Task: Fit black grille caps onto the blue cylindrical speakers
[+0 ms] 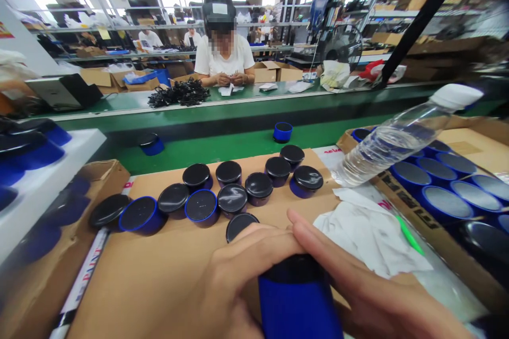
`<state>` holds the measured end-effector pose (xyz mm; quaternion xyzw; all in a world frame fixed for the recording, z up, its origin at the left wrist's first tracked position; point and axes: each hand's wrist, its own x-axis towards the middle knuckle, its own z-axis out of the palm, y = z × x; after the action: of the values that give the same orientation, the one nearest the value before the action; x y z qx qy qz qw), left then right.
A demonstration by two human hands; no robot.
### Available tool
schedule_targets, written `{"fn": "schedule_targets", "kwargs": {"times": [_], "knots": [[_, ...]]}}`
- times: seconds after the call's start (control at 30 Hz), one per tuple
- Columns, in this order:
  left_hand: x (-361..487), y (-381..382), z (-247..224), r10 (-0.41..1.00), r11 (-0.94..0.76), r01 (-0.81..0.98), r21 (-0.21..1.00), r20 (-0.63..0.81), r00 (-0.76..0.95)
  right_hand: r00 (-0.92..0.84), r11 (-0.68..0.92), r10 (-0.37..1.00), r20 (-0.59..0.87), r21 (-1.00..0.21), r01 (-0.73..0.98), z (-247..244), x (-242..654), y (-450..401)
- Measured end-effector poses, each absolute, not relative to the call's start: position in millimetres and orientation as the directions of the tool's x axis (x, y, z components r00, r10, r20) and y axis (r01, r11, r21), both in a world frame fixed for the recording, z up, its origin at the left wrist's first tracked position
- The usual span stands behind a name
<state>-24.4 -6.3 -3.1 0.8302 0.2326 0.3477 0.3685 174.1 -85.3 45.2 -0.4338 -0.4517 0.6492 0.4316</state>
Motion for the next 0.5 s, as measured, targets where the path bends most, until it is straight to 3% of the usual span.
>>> {"fn": "schedule_targets", "kwargs": {"times": [0.23, 0.37, 0.5], "knots": [[-15.6, -7.4, 10.9, 0.589, -0.702, 0.084, 0.707, 0.509, 0.628, -0.109, -0.032, 0.994, 0.000, -0.956, -0.291, 41.7, 152.5, -96.2], [-5.7, -8.0, 17.7, 0.615, -0.694, 0.007, 0.720, 0.588, 0.525, -0.081, -0.095, 0.994, -0.073, -0.945, -0.312, 45.7, 151.4, -96.5], [-7.0, -10.1, 16.1, 0.605, -0.685, 0.021, 0.728, 0.553, 0.572, -0.119, -0.217, 0.974, -0.192, -0.938, -0.269, 47.4, 155.0, -96.3]]}}
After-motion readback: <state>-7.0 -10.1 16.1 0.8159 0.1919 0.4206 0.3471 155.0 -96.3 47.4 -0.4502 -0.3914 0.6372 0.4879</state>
